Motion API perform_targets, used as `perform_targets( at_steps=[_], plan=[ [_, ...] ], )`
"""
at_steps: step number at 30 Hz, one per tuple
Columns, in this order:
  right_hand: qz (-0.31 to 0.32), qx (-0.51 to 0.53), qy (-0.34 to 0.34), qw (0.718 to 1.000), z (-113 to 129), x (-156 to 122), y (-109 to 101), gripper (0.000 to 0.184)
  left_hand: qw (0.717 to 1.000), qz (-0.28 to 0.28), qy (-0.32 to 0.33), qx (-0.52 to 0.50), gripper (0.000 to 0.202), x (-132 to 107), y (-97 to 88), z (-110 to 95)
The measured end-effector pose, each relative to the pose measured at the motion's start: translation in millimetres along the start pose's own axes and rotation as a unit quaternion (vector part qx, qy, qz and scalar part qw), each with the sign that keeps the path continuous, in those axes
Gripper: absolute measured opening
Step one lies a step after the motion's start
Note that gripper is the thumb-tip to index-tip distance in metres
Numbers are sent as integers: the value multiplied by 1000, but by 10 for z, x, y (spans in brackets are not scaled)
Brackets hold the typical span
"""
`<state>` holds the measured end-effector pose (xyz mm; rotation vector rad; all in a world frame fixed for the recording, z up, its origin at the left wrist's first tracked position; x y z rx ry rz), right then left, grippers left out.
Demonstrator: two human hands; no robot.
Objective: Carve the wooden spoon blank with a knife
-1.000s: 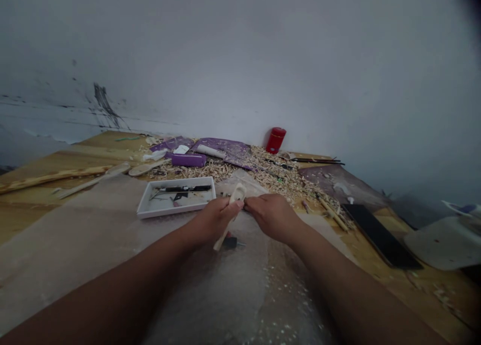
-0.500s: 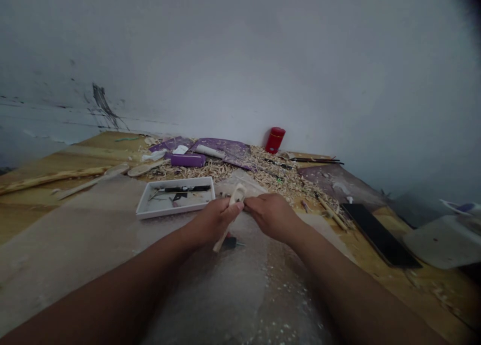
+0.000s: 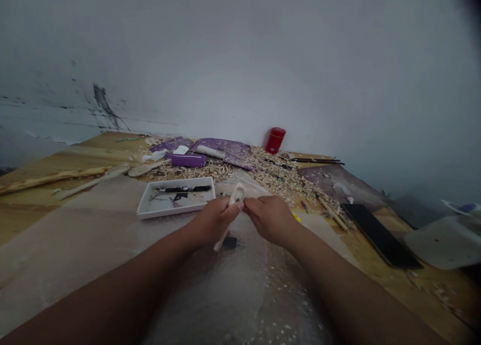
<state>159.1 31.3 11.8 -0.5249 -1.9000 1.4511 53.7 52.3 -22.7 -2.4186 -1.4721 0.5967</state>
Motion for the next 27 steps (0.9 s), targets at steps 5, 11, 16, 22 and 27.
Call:
perform_targets(
  at_steps=[5, 11, 16, 22, 27],
  plan=[
    [10, 16, 3, 1000, -21, 2, 34, 21, 1000, -8, 15, 16, 38, 18, 1, 10],
    [20, 4, -3, 1000, -70, -2, 18, 20, 1000, -14, 10, 22, 38, 16, -3, 10],
    [12, -17, -4, 1000, -33, 2, -4, 19, 998, -34, 17, 49, 34, -3, -30, -42],
    [39, -53, 16, 998, -176, -10, -21, 14, 998, -26, 12, 52, 36, -3, -12, -35],
    [24, -60, 48, 997, -205, -16, 2, 14, 999, -26, 8, 34, 34, 2, -12, -13]
  ],
)
Point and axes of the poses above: each hand's wrist, its own x-axis towards the middle knuckle, its own y-axis out of the palm, z = x × y, the point moved 6 cm from there along x, towards the middle knuckle, and after that the axes turned 11 degrees about -y, right-handed, at the moved point
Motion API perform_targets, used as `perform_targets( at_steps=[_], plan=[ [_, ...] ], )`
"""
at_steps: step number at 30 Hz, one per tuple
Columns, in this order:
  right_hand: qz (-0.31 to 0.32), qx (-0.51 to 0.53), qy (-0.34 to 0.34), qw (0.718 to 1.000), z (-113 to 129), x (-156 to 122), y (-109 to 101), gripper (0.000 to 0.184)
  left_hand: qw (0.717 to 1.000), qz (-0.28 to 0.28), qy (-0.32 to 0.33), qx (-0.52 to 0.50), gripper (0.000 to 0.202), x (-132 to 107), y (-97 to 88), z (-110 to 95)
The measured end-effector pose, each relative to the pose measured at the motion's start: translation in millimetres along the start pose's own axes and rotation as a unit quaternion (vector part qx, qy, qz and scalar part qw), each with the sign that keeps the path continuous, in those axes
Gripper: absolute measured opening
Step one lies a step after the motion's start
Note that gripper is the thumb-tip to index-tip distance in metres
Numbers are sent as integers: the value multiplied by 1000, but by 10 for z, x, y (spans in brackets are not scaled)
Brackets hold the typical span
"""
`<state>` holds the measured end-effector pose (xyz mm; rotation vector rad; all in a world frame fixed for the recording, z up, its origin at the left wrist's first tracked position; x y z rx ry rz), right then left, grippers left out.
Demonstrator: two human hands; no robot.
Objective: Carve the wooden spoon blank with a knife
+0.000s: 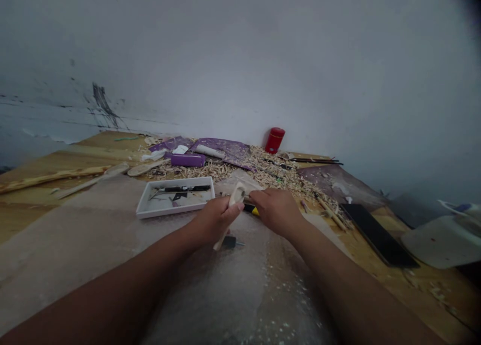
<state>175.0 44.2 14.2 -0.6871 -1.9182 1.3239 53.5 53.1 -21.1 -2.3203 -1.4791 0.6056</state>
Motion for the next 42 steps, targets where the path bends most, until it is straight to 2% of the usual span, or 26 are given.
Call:
perform_targets(
  at_steps=[6, 12, 17, 22, 26, 28, 31, 36, 40, 42],
  plan=[
    [-14, 59, -53, 997, 138, 3, -8, 19, 1000, -14, 3, -19, 33, 2, -28, 1],
    [-16, 44, -1, 999, 47, 8, 2, 19, 999, -6, -6, -31, 33, 11, -11, 20],
    [-27, 79, -48, 995, 130, 4, -1, 20, 997, -5, -2, -71, 29, -17, -23, -28],
    [-45, 63, -5, 997, 73, -8, -19, 18, 995, -1, -19, -97, 28, -40, -17, -33],
    [-51, 88, -50, 994, 137, -4, -45, 20, 993, 12, -3, -120, 27, -46, -12, -54],
    [-53, 80, -40, 995, 120, -5, -49, 20, 992, 19, -3, -128, 27, -42, -4, -44],
    [-62, 64, -9, 996, 70, -10, -49, 19, 988, 34, -6, -152, 30, -45, 9, -30],
    [-90, 80, -60, 991, 140, -16, -76, 24, 972, 97, 37, -209, 41, -103, 41, -104],
    [-103, 55, -19, 993, 105, -33, -98, 21, 955, 145, 49, -256, 44, -123, 80, -119],
    [-106, 54, -26, 993, 134, -35, -111, 21, 949, 152, 49, -271, 43, -120, 88, -112]
  ],
)
Point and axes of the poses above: each hand's wrist, its own x-axis towards the middle knuckle, its own y-axis out of the palm, z = x × y, the point moved 6 cm from there along x, towards the middle knuckle, and after that the axes turned 11 degrees about -y, right-handed, at the moved point
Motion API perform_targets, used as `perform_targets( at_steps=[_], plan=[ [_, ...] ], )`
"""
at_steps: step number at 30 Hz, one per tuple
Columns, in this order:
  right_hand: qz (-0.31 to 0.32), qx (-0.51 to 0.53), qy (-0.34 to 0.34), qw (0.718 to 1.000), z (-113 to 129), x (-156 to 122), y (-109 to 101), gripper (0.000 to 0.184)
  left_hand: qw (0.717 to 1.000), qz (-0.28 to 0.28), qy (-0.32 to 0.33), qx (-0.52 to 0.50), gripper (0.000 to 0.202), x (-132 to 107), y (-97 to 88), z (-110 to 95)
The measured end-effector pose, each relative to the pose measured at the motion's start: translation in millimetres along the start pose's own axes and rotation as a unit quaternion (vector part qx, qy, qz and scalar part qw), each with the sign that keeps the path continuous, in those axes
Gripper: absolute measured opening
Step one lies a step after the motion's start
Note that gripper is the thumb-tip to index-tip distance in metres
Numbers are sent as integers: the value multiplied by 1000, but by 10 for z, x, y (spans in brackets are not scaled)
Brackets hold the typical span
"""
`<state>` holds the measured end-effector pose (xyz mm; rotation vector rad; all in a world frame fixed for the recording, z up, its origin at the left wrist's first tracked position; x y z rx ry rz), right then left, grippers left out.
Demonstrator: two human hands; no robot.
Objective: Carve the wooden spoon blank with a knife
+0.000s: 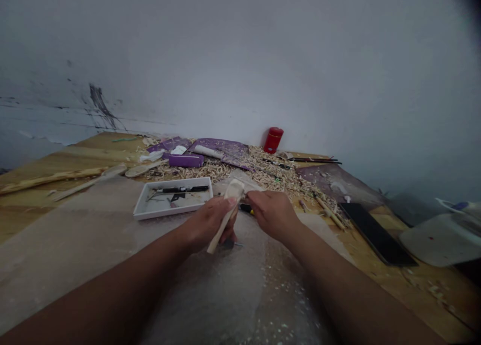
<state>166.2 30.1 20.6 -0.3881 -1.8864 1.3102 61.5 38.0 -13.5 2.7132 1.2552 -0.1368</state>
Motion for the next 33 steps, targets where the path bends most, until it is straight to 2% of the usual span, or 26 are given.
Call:
perform_targets(
  at_steps=[3, 8, 12, 16, 21, 25, 27, 30, 33],
  plan=[
    [-1, 10, -33, 999, 70, 9, -8, 22, 1000, 7, 3, -12, 42, 5, 4, 1],
    [-7, -17, 12, 1000, 15, 3, -34, 19, 1000, 15, -5, -24, 44, 11, 9, 4],
    [-8, 1, -31, 999, 44, 7, -38, 22, 998, 32, -7, -47, 42, 15, 18, 8],
    [-43, 3, 47, 998, -142, -18, -41, 22, 997, 43, -16, -55, 40, 26, 12, 22],
    [-125, 170, 72, 975, -202, -32, -25, 24, 996, 61, -52, -43, 40, 9, 44, 32],
    [-199, 277, 118, 933, -216, -67, -36, 21, 995, 16, -95, 13, 28, 5, 23, 60],
    [-207, 309, 115, 921, -205, -59, -42, 21, 994, 1, -103, 26, 20, 13, 7, 75],
    [-198, 320, 78, 923, -160, -20, -63, 18, 994, 6, -106, 35, 10, 24, -4, 92],
    [-182, 324, 75, 925, -145, 0, -54, 17, 993, 16, -107, 56, 6, 19, -14, 88]
  ],
)
Point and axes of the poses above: each hand's wrist, its own x-axis towards the middle knuckle, its own y-axis out of the palm, z = x × y, the point moved 6 cm from there along x, towards the middle knuckle, and after that the axes turned 11 degrees about -y, right-handed, at the moved point
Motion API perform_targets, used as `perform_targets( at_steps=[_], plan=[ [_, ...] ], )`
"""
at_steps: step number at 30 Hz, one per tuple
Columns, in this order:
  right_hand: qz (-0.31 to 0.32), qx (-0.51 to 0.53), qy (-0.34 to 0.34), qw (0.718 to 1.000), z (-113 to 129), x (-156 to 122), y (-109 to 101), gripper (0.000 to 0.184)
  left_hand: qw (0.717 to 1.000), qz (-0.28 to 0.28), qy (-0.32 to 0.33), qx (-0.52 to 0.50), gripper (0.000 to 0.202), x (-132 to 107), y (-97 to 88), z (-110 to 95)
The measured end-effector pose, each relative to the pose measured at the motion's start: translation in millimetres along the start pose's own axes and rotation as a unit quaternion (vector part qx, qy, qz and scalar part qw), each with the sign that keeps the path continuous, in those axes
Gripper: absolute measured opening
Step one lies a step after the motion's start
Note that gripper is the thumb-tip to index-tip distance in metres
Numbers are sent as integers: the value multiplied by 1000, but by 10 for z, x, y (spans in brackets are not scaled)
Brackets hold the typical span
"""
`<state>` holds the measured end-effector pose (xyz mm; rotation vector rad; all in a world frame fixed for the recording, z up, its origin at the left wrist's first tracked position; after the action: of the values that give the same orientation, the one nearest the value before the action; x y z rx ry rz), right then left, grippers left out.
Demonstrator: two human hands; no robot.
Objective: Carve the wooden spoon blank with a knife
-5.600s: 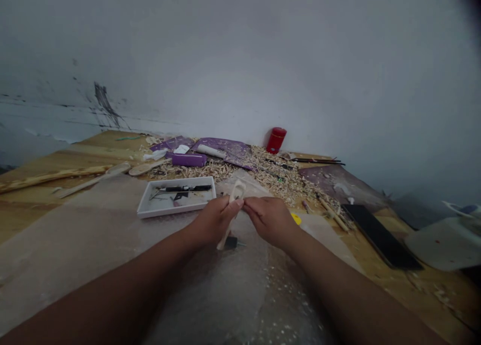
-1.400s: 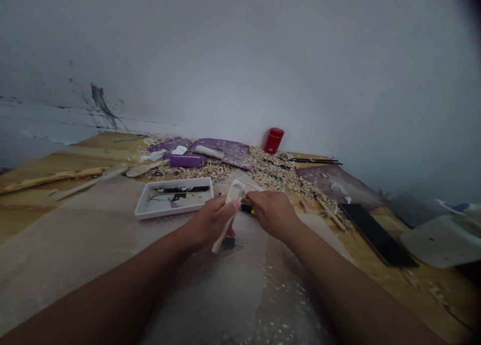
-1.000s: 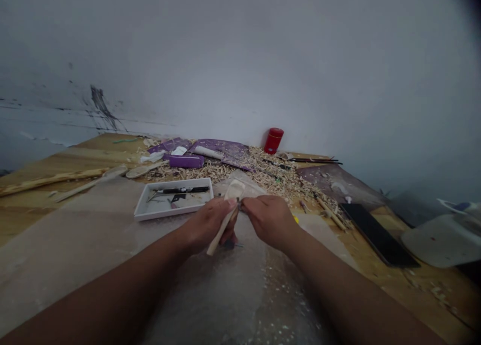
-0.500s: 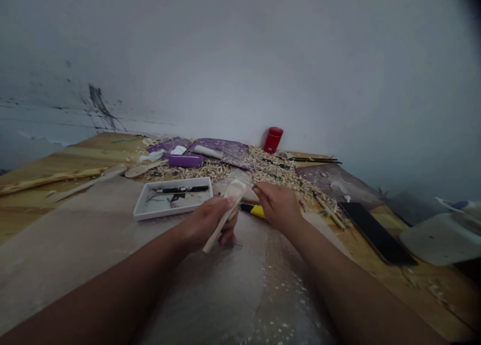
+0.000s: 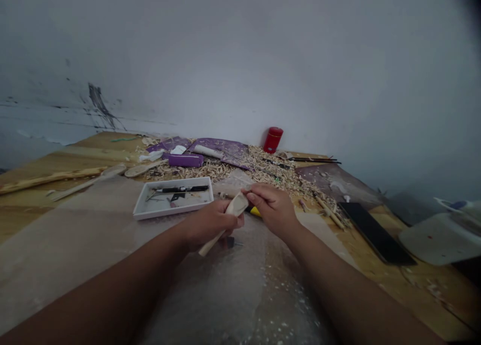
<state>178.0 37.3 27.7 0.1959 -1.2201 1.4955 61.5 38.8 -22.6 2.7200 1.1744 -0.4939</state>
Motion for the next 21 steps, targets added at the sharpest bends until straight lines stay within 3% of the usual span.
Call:
perform_targets(
  at_steps=[5, 8, 11, 15, 17, 19, 21],
  plan=[
    [28, 19, 7, 999, 4, -14, 53, 16, 999, 18, -10, 31, 11, -28, 26, -21],
    [22, 20, 13, 999, -32, -23, 54, 15, 999, 39, -7, -26, 17, -25, 28, -39],
    [-48, 45, 78, 995, -171, -44, -6, 15, 986, 36, 28, -160, 22, -9, -64, -80],
    [-161, 168, 211, 949, -383, -132, -23, 20, 941, -13, 129, -314, 23, -27, -232, -145],
    [-181, 198, 232, 935, -390, -156, 1, 21, 941, -10, 160, -299, 29, -44, -192, -169],
    [-175, 195, 233, 936, -343, -165, 36, 21, 954, 8, 164, -249, 34, -46, -85, -175],
    [-151, 193, 228, 942, -275, -168, 93, 20, 962, -13, 164, -218, 27, -40, -35, -162]
  ],
)
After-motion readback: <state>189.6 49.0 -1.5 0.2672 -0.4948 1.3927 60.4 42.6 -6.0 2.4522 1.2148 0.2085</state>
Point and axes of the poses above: each hand's wrist, its own x-axis towards the middle knuckle, its own y-axis out of the palm, z = x × y, the point moved 6 cm from there along x, towards the middle knuckle, and after that the axes turned 11 degrees about -y, right-handed, at the moved point
